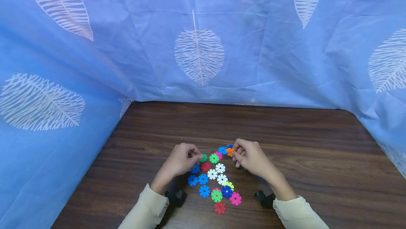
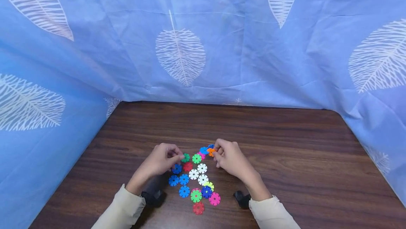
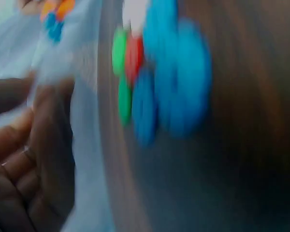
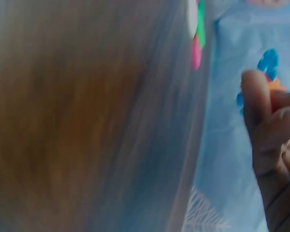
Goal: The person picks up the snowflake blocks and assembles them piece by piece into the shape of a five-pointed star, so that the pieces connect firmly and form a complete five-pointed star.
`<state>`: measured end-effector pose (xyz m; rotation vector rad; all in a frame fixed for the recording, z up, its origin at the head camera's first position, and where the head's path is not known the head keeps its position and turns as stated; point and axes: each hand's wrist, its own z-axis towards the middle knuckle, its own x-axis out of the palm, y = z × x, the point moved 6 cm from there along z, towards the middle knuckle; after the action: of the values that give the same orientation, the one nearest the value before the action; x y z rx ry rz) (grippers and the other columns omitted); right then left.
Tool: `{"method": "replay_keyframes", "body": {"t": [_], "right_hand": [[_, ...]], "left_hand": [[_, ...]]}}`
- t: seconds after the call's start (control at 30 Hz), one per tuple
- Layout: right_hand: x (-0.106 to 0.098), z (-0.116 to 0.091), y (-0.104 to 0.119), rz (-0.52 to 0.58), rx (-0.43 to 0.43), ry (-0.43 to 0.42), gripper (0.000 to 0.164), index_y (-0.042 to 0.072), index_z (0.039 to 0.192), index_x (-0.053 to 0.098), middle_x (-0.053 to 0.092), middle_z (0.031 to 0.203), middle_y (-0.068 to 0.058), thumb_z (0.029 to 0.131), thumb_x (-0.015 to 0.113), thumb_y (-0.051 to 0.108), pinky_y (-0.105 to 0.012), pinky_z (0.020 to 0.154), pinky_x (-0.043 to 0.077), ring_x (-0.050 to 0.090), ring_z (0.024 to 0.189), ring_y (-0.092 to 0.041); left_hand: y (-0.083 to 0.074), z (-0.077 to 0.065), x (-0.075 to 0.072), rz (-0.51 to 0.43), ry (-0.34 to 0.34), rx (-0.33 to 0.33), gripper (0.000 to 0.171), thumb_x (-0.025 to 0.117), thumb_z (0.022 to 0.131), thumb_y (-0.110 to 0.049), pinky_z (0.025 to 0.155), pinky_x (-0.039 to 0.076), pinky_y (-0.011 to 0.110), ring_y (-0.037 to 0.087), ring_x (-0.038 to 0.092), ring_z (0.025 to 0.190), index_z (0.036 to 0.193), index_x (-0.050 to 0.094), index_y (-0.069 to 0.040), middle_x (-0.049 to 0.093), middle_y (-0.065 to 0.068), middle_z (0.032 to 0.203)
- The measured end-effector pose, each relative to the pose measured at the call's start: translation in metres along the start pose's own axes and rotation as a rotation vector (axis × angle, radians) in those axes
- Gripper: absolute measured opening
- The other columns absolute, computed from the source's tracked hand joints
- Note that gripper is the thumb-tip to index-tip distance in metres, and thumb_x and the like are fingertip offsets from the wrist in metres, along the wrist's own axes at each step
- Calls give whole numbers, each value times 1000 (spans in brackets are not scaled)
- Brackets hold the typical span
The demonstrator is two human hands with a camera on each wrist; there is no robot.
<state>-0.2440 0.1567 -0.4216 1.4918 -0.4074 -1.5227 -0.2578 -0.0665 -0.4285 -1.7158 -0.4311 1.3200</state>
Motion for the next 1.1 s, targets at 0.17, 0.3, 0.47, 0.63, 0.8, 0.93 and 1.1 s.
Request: {"method": "replay_keyframes", "body": {"t": [0.17,0.3,0.47,0.63,0.8,0.93,1.1], "right_hand": [[-13,10,-25,-116,167,-19,17,3,86,56,65,68,-6,97,63,-9,-28,45,50,64,52,-19],[-19,17,-33,-206,228,-32,22,4,81,53,60,62,-4,95,63,-9,-30,46,48,63,49,-17],[-21,23,-34,-249,278,-52,24,4,79,51,55,60,-6,96,66,-5,-31,46,49,62,48,-16],[-19,15,-23,-347,309,-73,30,6,81,50,50,60,-4,93,77,8,-28,46,37,48,49,-13],[11,-1,9,-249,175,173,26,10,85,57,51,62,2,91,82,14,-25,49,37,45,54,-8],[41,-19,28,-202,83,414,31,14,89,59,52,63,8,82,89,13,-23,49,38,45,55,-4],[56,-28,27,-262,108,459,37,16,86,55,49,66,9,78,90,6,-23,49,33,41,56,-4]], "left_hand": [[12,-7,-9,333,-24,-88,25,87,85,-13,62,55,34,14,60,69,103,73,-3,69,3,84],[14,-7,3,325,68,-118,31,91,80,-15,60,50,33,17,55,67,100,70,-3,62,2,80],[13,-3,12,311,61,-130,27,90,81,-14,52,44,29,16,51,60,90,66,-6,56,1,75],[14,-3,13,311,51,-137,30,90,81,-12,50,41,28,16,49,59,86,61,-7,55,2,74],[11,-5,8,239,50,-103,25,82,88,-3,49,44,28,16,52,57,90,58,-5,55,4,73],[2,-6,4,130,63,-53,18,73,93,4,48,50,28,14,57,54,91,57,-3,60,6,70],[-9,-7,2,20,65,-4,8,69,97,3,53,56,28,14,64,58,100,62,1,65,8,76]]}}
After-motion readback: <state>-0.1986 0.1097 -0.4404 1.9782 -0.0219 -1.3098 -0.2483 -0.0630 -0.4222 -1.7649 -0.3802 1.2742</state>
